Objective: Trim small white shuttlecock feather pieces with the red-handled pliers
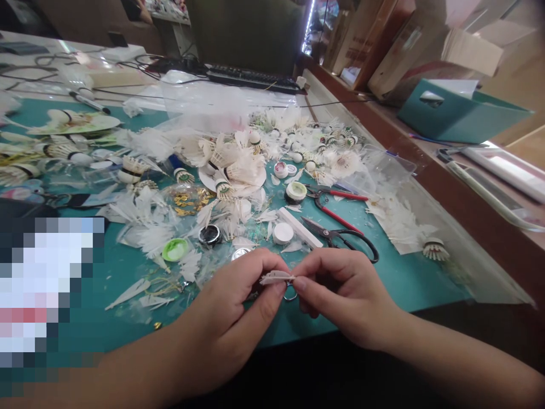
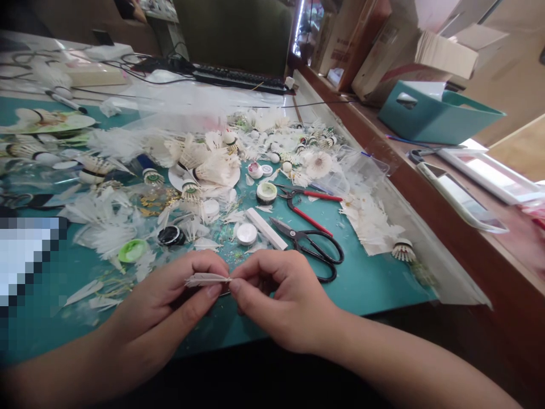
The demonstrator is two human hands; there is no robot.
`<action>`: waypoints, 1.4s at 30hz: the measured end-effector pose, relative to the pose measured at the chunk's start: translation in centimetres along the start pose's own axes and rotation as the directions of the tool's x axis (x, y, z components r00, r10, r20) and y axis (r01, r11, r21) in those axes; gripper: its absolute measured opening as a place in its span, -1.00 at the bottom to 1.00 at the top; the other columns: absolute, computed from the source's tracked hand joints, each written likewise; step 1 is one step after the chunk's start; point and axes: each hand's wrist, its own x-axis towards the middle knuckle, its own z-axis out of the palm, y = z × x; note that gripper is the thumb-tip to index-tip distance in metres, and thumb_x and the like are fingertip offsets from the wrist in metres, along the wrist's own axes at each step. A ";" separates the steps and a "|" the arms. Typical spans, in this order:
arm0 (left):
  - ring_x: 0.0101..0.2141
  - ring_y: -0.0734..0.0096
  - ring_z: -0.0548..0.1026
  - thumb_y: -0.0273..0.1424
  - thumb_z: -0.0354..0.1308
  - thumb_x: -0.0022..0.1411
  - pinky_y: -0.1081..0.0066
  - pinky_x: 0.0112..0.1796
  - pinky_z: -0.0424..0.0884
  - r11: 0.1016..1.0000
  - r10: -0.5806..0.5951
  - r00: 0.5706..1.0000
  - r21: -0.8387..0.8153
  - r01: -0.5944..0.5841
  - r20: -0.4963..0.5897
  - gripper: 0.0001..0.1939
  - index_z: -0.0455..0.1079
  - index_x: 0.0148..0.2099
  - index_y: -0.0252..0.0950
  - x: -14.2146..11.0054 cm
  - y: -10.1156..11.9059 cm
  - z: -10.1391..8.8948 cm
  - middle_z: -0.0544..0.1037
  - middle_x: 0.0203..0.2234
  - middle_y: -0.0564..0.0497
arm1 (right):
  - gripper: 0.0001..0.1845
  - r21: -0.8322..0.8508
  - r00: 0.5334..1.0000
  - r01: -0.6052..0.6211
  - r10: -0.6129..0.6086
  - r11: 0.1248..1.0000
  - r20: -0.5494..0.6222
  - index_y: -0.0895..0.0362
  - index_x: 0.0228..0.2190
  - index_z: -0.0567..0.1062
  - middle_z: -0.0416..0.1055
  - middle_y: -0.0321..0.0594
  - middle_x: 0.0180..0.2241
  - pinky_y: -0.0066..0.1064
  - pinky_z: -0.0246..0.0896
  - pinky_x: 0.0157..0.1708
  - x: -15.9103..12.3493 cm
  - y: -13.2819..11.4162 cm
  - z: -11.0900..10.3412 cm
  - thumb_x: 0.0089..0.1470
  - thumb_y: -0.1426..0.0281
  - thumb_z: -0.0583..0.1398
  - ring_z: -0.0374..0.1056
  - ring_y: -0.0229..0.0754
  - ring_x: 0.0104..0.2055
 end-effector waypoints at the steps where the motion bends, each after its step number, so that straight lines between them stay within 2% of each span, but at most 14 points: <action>1: -0.47 0.46 0.39 -0.36 0.03 0.46 0.45 -0.37 0.36 1.000 0.017 1.000 0.003 -0.017 0.005 -0.81 0.46 -0.18 -0.19 0.1 -0.1 -0.1 0.48 -0.45 0.12 | -0.74 0.008 1.000 -0.010 0.010 1.000 -0.006 0.16 -0.39 0.58 0.43 -0.34 -0.61 -0.52 0.15 -0.61 0.0 0.0 0.0 0.09 0.22 0.43 0.27 -0.35 -0.60; 6: -0.41 0.49 0.46 -0.42 0.06 0.45 0.48 -0.31 0.39 0.997 0.077 0.997 0.026 -0.077 0.012 -0.82 0.47 -0.21 -0.20 0.5 -0.2 -0.2 0.52 -0.42 0.13 | -0.78 0.018 1.000 -0.009 0.010 1.000 -0.026 0.16 -0.41 0.58 0.42 -0.36 -0.61 -0.54 0.14 -0.61 0.0 0.0 0.0 0.06 0.29 0.44 0.25 -0.36 -0.59; 9: -0.46 0.50 0.43 -0.38 0.09 0.45 0.48 -0.31 0.40 0.999 0.033 0.999 0.002 -0.033 0.000 -0.82 0.48 -0.23 -0.19 0.5 -0.3 -0.1 0.50 -0.46 0.15 | -0.82 -0.009 0.999 0.021 -0.021 1.000 -0.036 0.15 -0.41 0.57 0.41 -0.36 -0.61 -0.54 0.14 -0.62 0.0 -0.1 0.0 0.09 0.32 0.41 0.25 -0.36 -0.60; 13: -0.43 0.47 0.47 -0.32 0.16 0.44 0.47 -0.38 0.39 0.998 -0.037 0.999 -0.044 0.036 -0.036 -0.87 0.51 -0.16 -0.18 0.3 -0.5 0.0 0.55 -0.42 0.12 | -0.85 -0.080 0.997 0.062 -0.065 0.995 -0.042 0.14 -0.42 0.56 0.40 -0.35 -0.62 -0.52 0.14 -0.63 0.1 -0.2 0.0 0.15 0.35 0.33 0.23 -0.35 -0.60; 18: -0.39 0.47 0.52 -0.37 0.16 0.45 0.48 -0.37 0.39 0.999 0.035 0.999 -0.012 -0.035 -0.020 -0.86 0.53 -0.18 -0.18 0.3 -0.7 -0.2 0.59 -0.39 0.11 | -0.83 -0.113 0.997 0.041 -0.047 0.993 -0.056 0.13 -0.44 0.56 0.41 -0.35 -0.63 -0.52 0.15 -0.65 0.1 -0.2 -0.1 0.11 0.31 0.37 0.26 -0.34 -0.61; 30: -0.35 0.57 0.55 -0.45 0.17 0.45 0.58 -0.32 0.42 0.996 0.085 0.996 -0.001 -0.085 0.013 -0.86 0.54 -0.16 -0.16 0.6 -0.7 -0.3 0.61 -0.35 0.19 | -0.83 -0.107 0.997 0.018 -0.025 0.994 -0.066 0.14 -0.47 0.55 0.38 -0.36 -0.65 -0.55 0.07 -0.68 0.0 -0.4 0.0 0.07 0.34 0.37 0.20 -0.37 -0.63; 38: -0.37 0.59 0.54 -0.46 0.19 0.43 0.58 -0.32 0.39 0.994 0.107 0.994 0.042 -0.106 -0.029 -0.86 0.54 -0.21 -0.17 0.4 -0.7 -0.1 0.61 -0.38 0.21 | -0.82 -0.120 0.999 0.012 -0.015 0.993 -0.031 0.15 -0.49 0.50 0.34 -0.37 -0.65 -0.56 0.05 -0.66 0.2 -0.1 0.2 0.10 0.36 0.31 0.16 -0.39 -0.64; 40: -0.38 0.59 0.53 -0.47 0.18 0.42 0.58 -0.33 0.39 0.992 0.119 0.992 0.056 -0.117 -0.042 -0.85 0.54 -0.22 -0.18 0.4 -0.8 0.0 0.61 -0.39 0.21 | -0.82 -0.156 1.000 0.027 -0.029 0.987 -0.005 0.15 -0.48 0.51 0.36 -0.36 -0.64 -0.55 0.09 -0.64 0.2 -0.1 0.0 0.13 0.35 0.29 0.18 -0.38 -0.62; 42: -0.39 0.60 0.53 -0.48 0.16 0.42 0.59 -0.35 0.39 0.989 0.131 0.990 0.071 -0.127 -0.057 -0.83 0.53 -0.22 -0.18 0.4 -0.8 -0.1 0.60 -0.40 0.20 | -0.84 -0.219 0.996 0.070 -0.056 0.973 0.069 0.15 -0.41 0.56 0.44 -0.32 -0.57 -0.52 0.21 -0.57 0.3 -0.2 -0.8 0.17 0.32 0.31 0.28 -0.34 -0.56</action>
